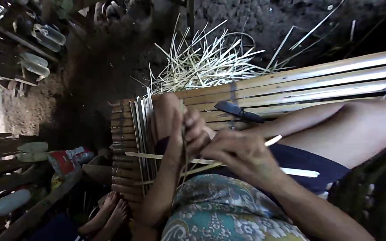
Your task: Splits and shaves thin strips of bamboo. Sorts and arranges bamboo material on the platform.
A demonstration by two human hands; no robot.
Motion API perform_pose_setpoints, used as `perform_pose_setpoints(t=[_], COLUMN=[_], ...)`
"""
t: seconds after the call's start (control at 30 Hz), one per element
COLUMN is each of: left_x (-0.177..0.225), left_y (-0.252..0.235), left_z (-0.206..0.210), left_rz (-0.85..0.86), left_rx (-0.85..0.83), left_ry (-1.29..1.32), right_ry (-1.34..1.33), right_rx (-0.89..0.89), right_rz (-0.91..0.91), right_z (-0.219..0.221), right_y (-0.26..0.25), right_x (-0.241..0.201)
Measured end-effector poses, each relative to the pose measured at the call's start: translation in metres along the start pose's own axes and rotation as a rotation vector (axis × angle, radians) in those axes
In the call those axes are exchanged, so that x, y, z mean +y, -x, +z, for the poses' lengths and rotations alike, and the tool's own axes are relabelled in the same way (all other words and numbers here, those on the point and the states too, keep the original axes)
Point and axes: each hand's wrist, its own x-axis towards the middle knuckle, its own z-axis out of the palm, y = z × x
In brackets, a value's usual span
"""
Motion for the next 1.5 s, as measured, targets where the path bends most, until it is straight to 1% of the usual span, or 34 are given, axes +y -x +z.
perform_pose_setpoints(t=[0.07, 0.1, 0.13, 0.2, 0.23, 0.27, 0.33, 0.37, 0.4, 0.43, 0.47, 0.5, 0.57, 0.6, 0.63, 0.67, 0.73, 0.77, 0.83, 0.9, 0.93, 0.97, 1.0, 1.07, 1.1, 1.13, 1.17, 1.23, 1.27, 1.3, 1.37, 1.43, 1.47, 1.5], left_x=[-0.004, -0.006, -0.009, -0.012, -0.011, -0.007, 0.004, 0.009, 0.010, 0.006, 0.000, -0.006, -0.016, -0.020, -0.022, -0.024, -0.028, -0.031, -0.031, -0.023, -0.019, -0.017, -0.016, -0.018, -0.018, -0.018, -0.016, -0.012, -0.010, -0.007, 0.007, 0.023, 0.027, 0.026], left_y=[0.009, 0.011, 0.012, 0.011, 0.011, 0.012, 0.017, 0.020, 0.024, 0.028, 0.033, 0.033, 0.030, 0.030, 0.030, 0.028, 0.023, 0.023, 0.025, 0.030, 0.031, 0.033, 0.033, 0.031, 0.030, 0.029, 0.026, 0.016, 0.011, 0.008, 0.012, 0.022, 0.027, 0.032], left_z=[0.008, 0.011, 0.012, 0.013, 0.010, 0.003, -0.014, -0.022, -0.027, -0.029, -0.026, -0.019, -0.003, 0.002, 0.007, 0.012, 0.021, 0.022, 0.018, 0.000, -0.009, -0.016, -0.018, -0.009, -0.001, 0.004, 0.007, 0.009, 0.009, 0.008, -0.002, -0.020, -0.028, -0.030], left_rz=[-0.029, -0.004, 0.044, 0.151, 0.183, 0.219, 0.345, 0.412, 0.447, 0.423, 0.335, 0.222, 0.024, -0.015, -0.002, 0.046, 0.156, 0.184, 0.209, 0.262, 0.295, 0.298, 0.263, 0.097, 0.001, -0.052, -0.059, 0.036, 0.107, 0.175, 0.307, 0.439, 0.490, 0.497], left_rx=[0.138, 0.215, 0.298, 0.406, 0.435, 0.457, 0.583, 0.630, 0.638, 0.577, 0.474, 0.395, 0.325, 0.313, 0.319, 0.354, 0.415, 0.431, 0.515, 0.609, 0.626, 0.597, 0.534, 0.384, 0.356, 0.345, 0.346, 0.366, 0.378, 0.396, 0.503, 0.664, 0.705, 0.709], left_ry=[-0.150, -0.164, -0.144, -0.041, 0.012, 0.049, 0.120, 0.153, 0.156, 0.102, 0.000, -0.110, -0.272, -0.294, -0.283, -0.218, -0.042, 0.032, 0.130, 0.107, 0.069, 0.029, -0.015, -0.128, -0.223, -0.307, -0.368, -0.361, -0.303, -0.232, -0.161, -0.067, -0.033, -0.041], right_ry=[-0.004, 0.011, 0.019, 0.023, -0.030, -0.149, -0.456, -0.556, -0.586, -0.546, -0.449, -0.334, -0.175, -0.144, -0.107, -0.067, 0.013, -0.015, -0.221, -0.441, -0.499, -0.491, -0.424, -0.222, -0.147, -0.099, -0.072, 0.011, 0.035, -0.004, -0.254, -0.491, -0.526, -0.496], right_rx=[0.092, 0.085, 0.037, -0.132, -0.228, -0.334, -0.564, -0.623, -0.626, -0.575, -0.484, -0.355, -0.112, -0.043, -0.017, -0.037, -0.155, -0.226, -0.373, -0.539, -0.593, -0.589, -0.530, -0.304, -0.180, -0.091, -0.049, -0.090, -0.144, -0.203, -0.374, -0.523, -0.536, -0.510], right_rz=[0.032, 0.024, 0.016, 0.011, 0.010, 0.013, 0.014, 0.011, 0.015, 0.041, 0.077, 0.107, 0.131, 0.122, 0.098, 0.073, 0.030, 0.024, 0.037, 0.033, 0.017, 0.003, 0.006, 0.050, 0.066, 0.066, 0.053, 0.018, -0.005, -0.030, -0.040, -0.035, -0.029, -0.012], right_z=[-0.013, -0.015, -0.013, 0.000, 0.004, 0.003, -0.007, -0.010, -0.011, -0.010, -0.008, -0.007, -0.012, -0.017, -0.021, -0.021, -0.010, -0.005, -0.010, -0.020, -0.020, -0.016, -0.012, -0.010, -0.012, -0.016, -0.019, -0.012, -0.006, -0.003, -0.014, -0.030, -0.033, -0.030], right_y=[-0.012, -0.015, -0.016, -0.012, -0.008, -0.003, 0.009, 0.013, 0.015, 0.015, 0.014, 0.009, -0.003, -0.009, -0.012, -0.014, -0.011, -0.007, 0.004, 0.018, 0.024, 0.027, 0.027, 0.016, 0.007, -0.001, -0.008, -0.015, -0.014, -0.012, 0.000, 0.015, 0.019, 0.020], right_x=[0.000, 0.000, 0.000, 0.003, 0.005, 0.006, 0.003, 0.001, 0.001, 0.002, 0.003, 0.005, 0.006, 0.005, 0.003, 0.000, -0.004, -0.002, 0.000, -0.002, -0.003, -0.003, -0.002, 0.003, 0.005, 0.005, 0.004, 0.000, 0.001, 0.003, 0.003, 0.001, 0.002, 0.004])
